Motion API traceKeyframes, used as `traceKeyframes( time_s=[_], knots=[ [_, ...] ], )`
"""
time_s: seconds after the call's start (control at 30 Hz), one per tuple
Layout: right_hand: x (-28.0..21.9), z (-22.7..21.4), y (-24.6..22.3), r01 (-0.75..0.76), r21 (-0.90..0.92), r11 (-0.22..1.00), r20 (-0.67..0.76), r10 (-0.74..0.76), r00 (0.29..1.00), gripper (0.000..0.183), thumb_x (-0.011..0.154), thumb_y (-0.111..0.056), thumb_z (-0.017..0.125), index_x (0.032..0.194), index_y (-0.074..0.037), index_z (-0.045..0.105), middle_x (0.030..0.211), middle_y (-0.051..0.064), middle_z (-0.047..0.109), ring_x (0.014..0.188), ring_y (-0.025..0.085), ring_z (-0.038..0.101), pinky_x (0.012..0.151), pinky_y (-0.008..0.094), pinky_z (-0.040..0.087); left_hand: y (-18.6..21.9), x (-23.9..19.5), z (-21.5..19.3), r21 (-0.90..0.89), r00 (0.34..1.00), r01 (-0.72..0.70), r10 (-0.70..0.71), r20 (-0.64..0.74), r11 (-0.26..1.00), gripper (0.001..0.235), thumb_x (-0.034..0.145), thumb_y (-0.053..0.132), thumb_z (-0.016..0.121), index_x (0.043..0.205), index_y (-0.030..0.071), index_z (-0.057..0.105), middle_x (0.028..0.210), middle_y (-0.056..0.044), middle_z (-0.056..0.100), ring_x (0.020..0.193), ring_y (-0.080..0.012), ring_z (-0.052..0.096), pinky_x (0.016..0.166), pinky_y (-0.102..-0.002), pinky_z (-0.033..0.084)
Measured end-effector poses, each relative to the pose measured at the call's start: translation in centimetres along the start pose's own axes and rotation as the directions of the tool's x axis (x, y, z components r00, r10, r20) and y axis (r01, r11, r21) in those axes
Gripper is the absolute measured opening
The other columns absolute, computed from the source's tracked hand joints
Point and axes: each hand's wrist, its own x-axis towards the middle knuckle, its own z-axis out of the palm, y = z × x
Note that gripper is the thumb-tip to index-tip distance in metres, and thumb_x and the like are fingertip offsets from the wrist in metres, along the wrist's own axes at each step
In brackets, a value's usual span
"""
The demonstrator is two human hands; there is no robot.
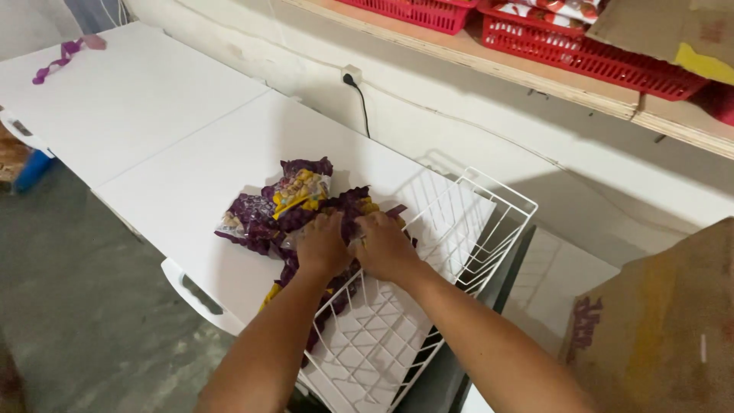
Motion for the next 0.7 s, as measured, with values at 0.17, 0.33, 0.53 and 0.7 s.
traceKeyframes(
  time_s=[0.17,0.33,0.53,0.7],
  knots=[
    [1.4,3.4,2.6,0.010,-0.043,0.999,0.053,-0.008,0.999,0.055,0.089,-0.018,0.064,0.142,-0.007,0.051,0.142,0.022,0.049,0.134,0.041,0.046,0.113,0.047,0.040,-1.2,0.5,3.2,-0.092,0.999,0.000,-0.004,-0.033,0.996,0.089,0.083,0.049,0.076,0.155,0.019,0.032,0.157,-0.019,0.036,0.142,-0.0455,0.036,0.112,-0.055,0.038],
    [2.0,4.5,3.5,-0.125,-0.017,0.992,0.190,0.126,0.974,0.057,0.088,-0.012,0.060,0.143,-0.007,0.047,0.147,0.020,0.043,0.134,0.040,0.044,0.109,0.043,0.041,-1.3,1.6,5.6,-0.181,0.995,0.067,-0.080,-0.065,0.981,0.096,0.082,0.043,0.077,0.158,0.018,0.023,0.164,-0.024,0.023,0.141,-0.0540,0.025,0.110,-0.058,0.034],
    [2.8,8.1,6.1,0.063,0.020,0.998,0.018,-0.064,0.998,0.052,0.085,-0.009,0.059,0.136,0.001,0.052,0.139,0.026,0.052,0.130,0.042,0.048,0.109,0.046,0.041,-2.6,3.0,10.0,-0.111,0.995,0.027,-0.038,-0.094,0.993,0.079,0.091,0.024,0.064,0.159,0.006,0.027,0.163,-0.019,0.034,0.145,-0.0560,0.032,0.109,-0.055,0.041],
    [2.7,4.9,3.0,-0.395,0.294,0.870,0.091,0.386,0.918,0.045,0.101,-0.038,0.052,0.128,-0.003,0.062,0.119,0.020,0.070,0.114,0.034,0.066,0.101,0.042,0.050,-3.9,2.8,11.2,-0.221,0.950,-0.154,0.084,-0.299,0.963,0.067,0.093,0.024,0.063,0.153,0.002,0.043,0.158,-0.024,0.041,0.141,-0.0563,0.034,0.119,-0.051,0.034]
  ],
)
